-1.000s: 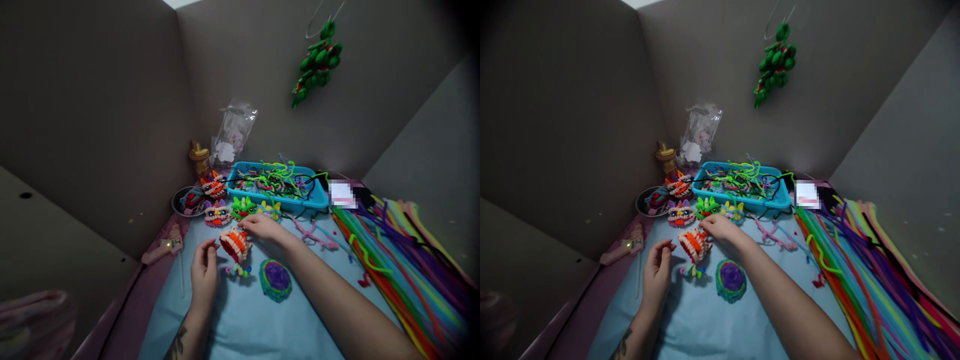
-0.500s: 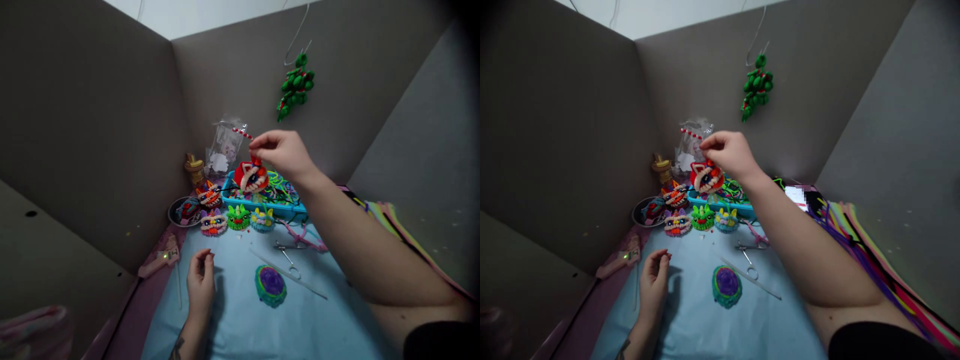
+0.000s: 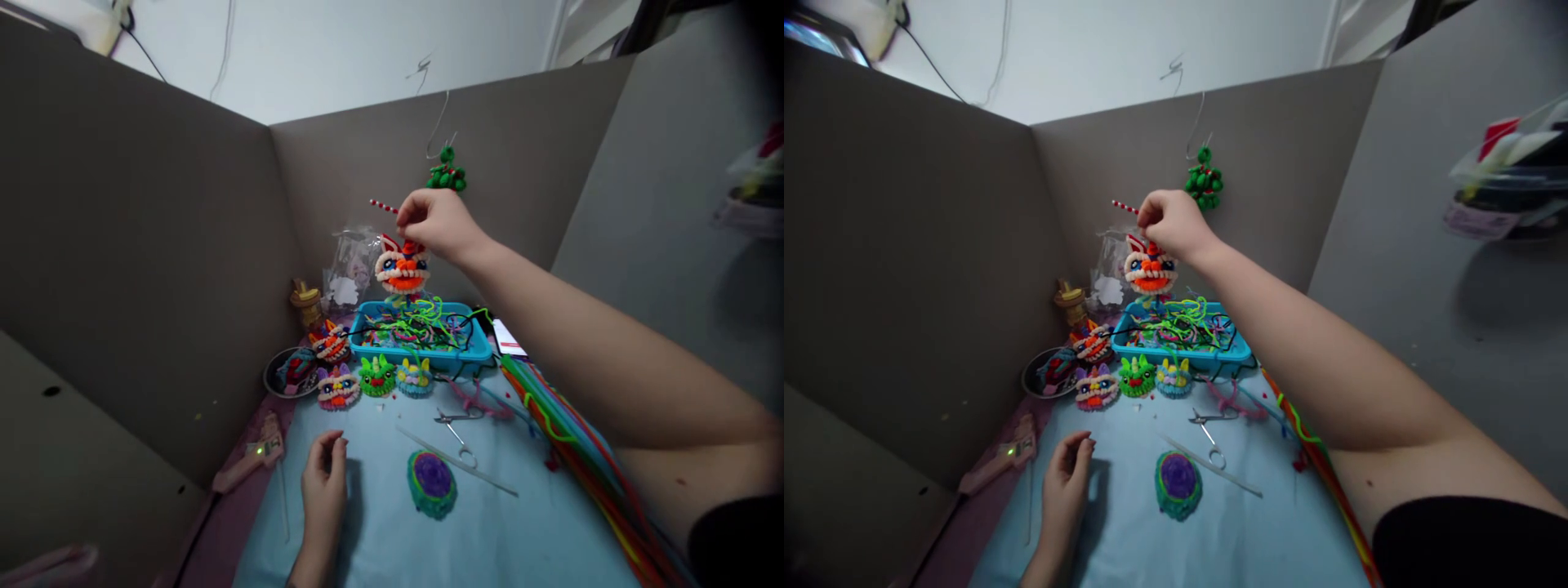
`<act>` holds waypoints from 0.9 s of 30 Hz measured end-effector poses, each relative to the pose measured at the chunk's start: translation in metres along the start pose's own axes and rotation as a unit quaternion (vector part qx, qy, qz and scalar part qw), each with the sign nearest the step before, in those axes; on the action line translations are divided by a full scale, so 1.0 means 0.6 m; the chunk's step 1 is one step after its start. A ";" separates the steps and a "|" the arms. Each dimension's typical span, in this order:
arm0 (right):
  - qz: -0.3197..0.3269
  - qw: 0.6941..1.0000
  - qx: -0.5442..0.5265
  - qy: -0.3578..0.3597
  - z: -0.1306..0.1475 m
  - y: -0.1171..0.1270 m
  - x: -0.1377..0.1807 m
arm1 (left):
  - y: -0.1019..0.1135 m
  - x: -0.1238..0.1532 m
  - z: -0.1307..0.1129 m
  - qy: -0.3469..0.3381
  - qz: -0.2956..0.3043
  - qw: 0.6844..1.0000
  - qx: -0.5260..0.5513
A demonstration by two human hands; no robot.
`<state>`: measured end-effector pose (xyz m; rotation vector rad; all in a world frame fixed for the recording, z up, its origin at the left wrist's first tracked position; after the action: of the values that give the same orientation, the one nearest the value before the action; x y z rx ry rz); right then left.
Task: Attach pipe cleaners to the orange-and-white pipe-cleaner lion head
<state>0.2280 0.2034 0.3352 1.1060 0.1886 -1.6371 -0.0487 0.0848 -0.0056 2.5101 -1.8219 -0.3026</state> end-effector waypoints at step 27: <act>0.070 0.995 0.048 -0.054 0.022 -0.053 0.086 | -0.090 -0.133 -0.401 -0.270 0.131 0.954 0.010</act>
<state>0.1960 0.1724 0.2921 1.0741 -0.0375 -1.5885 0.0195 0.1548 0.2343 2.3014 -2.3103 -1.0453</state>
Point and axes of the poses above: each hand's wrist, its own x-axis away from the middle knuckle, its own y-axis out of the back of the hand, z = x × y, the point moved 6 cm from there along -x, towards the middle knuckle, and after that the axes turned 1 degree about y, right-handed, at the moved point
